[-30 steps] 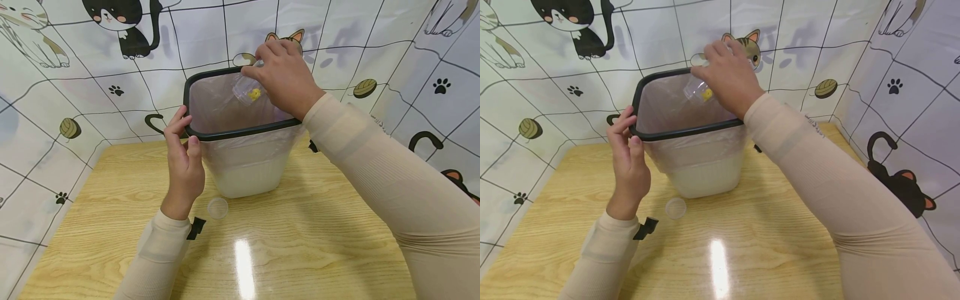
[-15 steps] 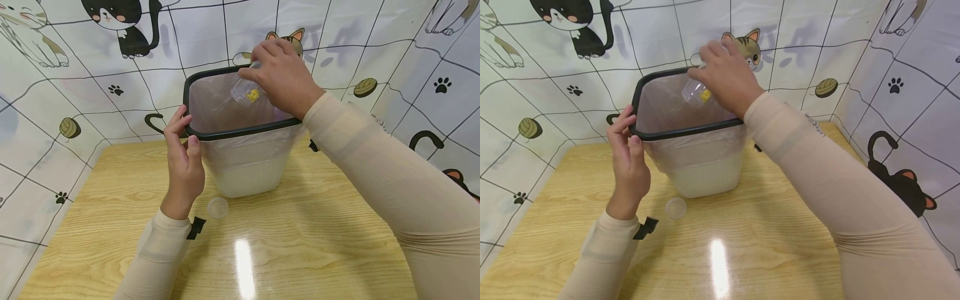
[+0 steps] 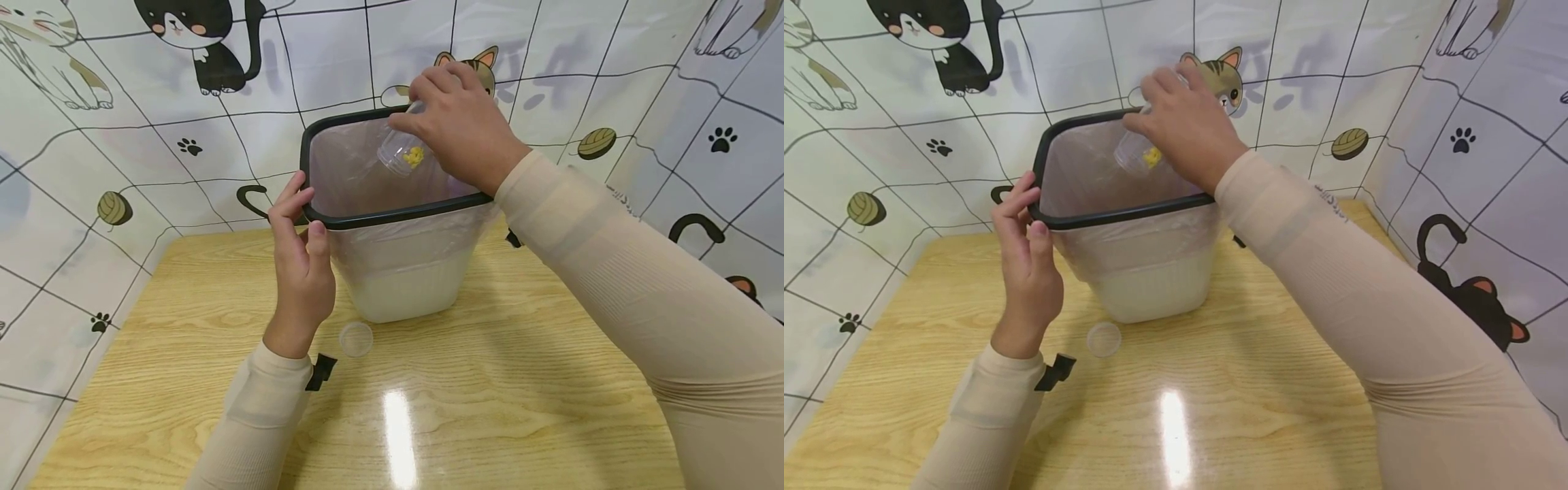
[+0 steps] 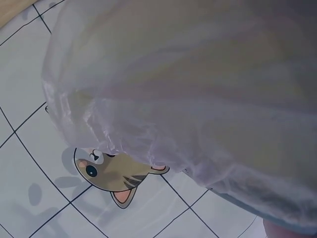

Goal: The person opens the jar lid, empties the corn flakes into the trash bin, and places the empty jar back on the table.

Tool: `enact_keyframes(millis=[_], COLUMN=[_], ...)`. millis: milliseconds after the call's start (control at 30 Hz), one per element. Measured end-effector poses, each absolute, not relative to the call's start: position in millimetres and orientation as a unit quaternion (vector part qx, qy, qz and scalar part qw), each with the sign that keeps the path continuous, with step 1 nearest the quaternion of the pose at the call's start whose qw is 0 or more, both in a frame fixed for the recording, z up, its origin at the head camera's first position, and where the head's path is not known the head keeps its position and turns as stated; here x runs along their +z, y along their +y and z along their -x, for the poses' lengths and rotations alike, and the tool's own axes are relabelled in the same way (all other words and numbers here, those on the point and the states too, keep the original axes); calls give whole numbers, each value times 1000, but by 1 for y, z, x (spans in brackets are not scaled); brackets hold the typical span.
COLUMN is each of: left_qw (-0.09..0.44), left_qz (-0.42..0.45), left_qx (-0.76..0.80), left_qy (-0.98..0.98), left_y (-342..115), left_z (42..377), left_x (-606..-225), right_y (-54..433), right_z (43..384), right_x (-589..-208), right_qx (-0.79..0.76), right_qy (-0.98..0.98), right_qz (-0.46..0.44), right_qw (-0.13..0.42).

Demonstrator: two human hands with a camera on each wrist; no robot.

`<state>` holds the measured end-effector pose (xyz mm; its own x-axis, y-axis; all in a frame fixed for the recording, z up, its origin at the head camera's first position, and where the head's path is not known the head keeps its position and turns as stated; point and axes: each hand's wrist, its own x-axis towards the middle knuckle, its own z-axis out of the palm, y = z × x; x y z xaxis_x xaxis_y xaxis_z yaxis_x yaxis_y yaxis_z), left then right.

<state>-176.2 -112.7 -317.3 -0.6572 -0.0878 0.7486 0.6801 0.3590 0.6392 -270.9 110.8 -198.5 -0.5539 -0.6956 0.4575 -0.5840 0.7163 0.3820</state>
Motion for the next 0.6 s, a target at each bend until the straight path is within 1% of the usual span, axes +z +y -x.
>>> enact_keyframes(millis=[600], left_qw=[360], left_qz=[204], left_qx=[-528], left_qy=[-742], left_y=[-113], left_z=[176], left_x=[-317], right_y=[109], right_z=[269], right_x=[-197], right_qx=[-111], right_qy=[-873], right_qz=[-361], right_qw=[308])
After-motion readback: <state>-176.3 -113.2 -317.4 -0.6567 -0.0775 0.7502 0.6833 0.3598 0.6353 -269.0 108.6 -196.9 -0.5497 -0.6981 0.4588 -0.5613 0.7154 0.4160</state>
